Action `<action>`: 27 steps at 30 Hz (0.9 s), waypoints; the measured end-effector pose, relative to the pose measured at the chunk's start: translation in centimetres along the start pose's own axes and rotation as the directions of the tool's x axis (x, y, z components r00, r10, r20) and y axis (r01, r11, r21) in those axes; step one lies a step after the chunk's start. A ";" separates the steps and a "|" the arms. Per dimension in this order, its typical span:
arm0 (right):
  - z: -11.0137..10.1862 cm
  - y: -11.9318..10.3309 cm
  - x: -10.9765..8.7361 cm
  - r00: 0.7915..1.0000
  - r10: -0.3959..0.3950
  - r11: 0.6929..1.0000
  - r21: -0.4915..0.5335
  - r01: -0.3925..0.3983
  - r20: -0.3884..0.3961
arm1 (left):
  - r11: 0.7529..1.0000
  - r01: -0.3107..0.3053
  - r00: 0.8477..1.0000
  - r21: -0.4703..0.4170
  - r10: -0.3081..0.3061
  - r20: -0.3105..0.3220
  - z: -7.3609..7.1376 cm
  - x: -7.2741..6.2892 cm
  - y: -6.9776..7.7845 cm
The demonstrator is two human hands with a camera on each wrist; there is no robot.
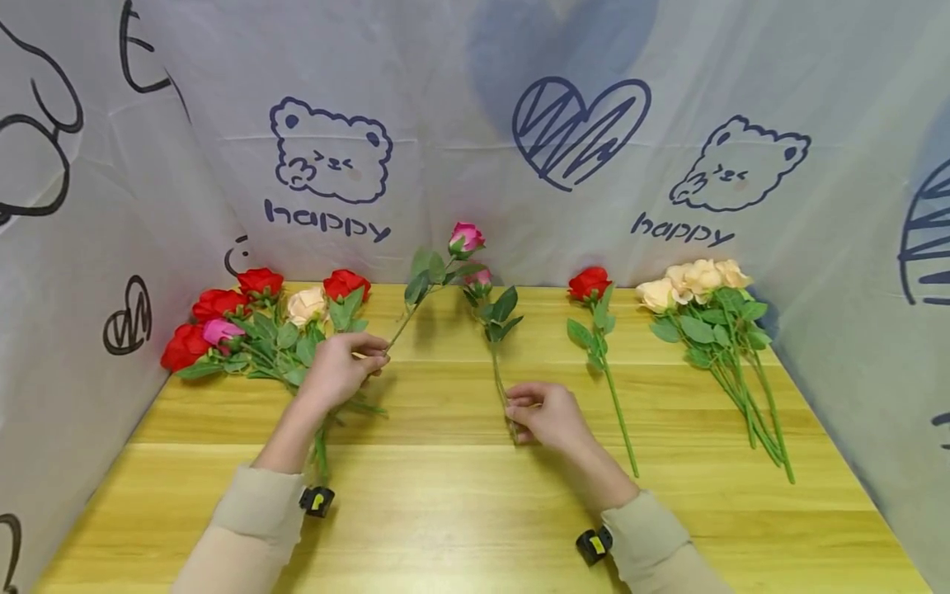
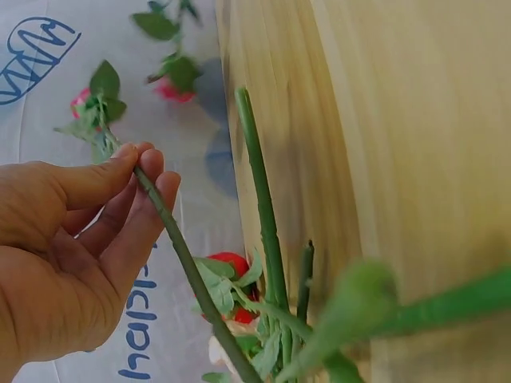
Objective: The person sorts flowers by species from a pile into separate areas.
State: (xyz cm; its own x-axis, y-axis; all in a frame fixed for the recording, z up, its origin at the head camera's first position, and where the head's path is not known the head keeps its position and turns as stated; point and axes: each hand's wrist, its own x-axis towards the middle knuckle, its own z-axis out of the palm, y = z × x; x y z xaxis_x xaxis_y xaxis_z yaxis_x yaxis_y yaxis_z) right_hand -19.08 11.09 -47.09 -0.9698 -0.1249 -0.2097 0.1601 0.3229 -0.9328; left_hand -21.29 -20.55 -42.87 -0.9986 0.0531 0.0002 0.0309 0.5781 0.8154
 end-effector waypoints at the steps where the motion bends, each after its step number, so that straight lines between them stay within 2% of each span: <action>1: -0.2 0.1 0.1 1.000 0.008 1.000 -0.018 -0.008 0.006 | 1.000 0.013 1.000 -0.004 -0.013 0.002 -0.1 -0.1 -0.1; 7: -1.5 0.5 0.4 0.999 0.040 0.994 -0.104 -0.037 0.034 | 0.998 0.066 0.997 -0.022 -0.065 0.029 -0.8 -0.4 -1.2; 13: -1.9 0.6 0.8 0.999 0.029 0.988 -0.150 -0.024 0.026 | 0.991 0.084 0.996 -0.101 -0.080 0.044 -1.1 -0.7 -2.3; 18: -2.1 0.6 1.0 1.000 0.002 0.980 -0.198 -0.002 0.000 | 0.984 0.082 0.996 -0.157 -0.076 0.045 -1.1 -1.0 -2.6; 22: -2.3 0.5 1.1 1.000 0.012 0.978 -0.210 -0.010 0.008 | 0.981 0.070 0.997 -0.182 -0.063 0.044 -1.1 -0.9 -2.6; 27: -2.7 0.3 1.1 1.000 0.004 0.979 -0.205 0.002 0.028 | 0.967 0.093 0.996 -0.239 -0.087 0.035 -1.0 -0.8 -2.5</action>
State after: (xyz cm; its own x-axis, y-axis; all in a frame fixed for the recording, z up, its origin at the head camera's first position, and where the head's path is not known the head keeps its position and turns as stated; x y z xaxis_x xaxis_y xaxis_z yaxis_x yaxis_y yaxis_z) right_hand -20.62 13.59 -46.77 -0.9635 -0.1502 -0.2215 0.1169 0.5081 -0.8534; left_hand -20.61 -22.82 -44.30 -0.9954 0.0312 -0.0907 -0.0728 0.3690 0.9266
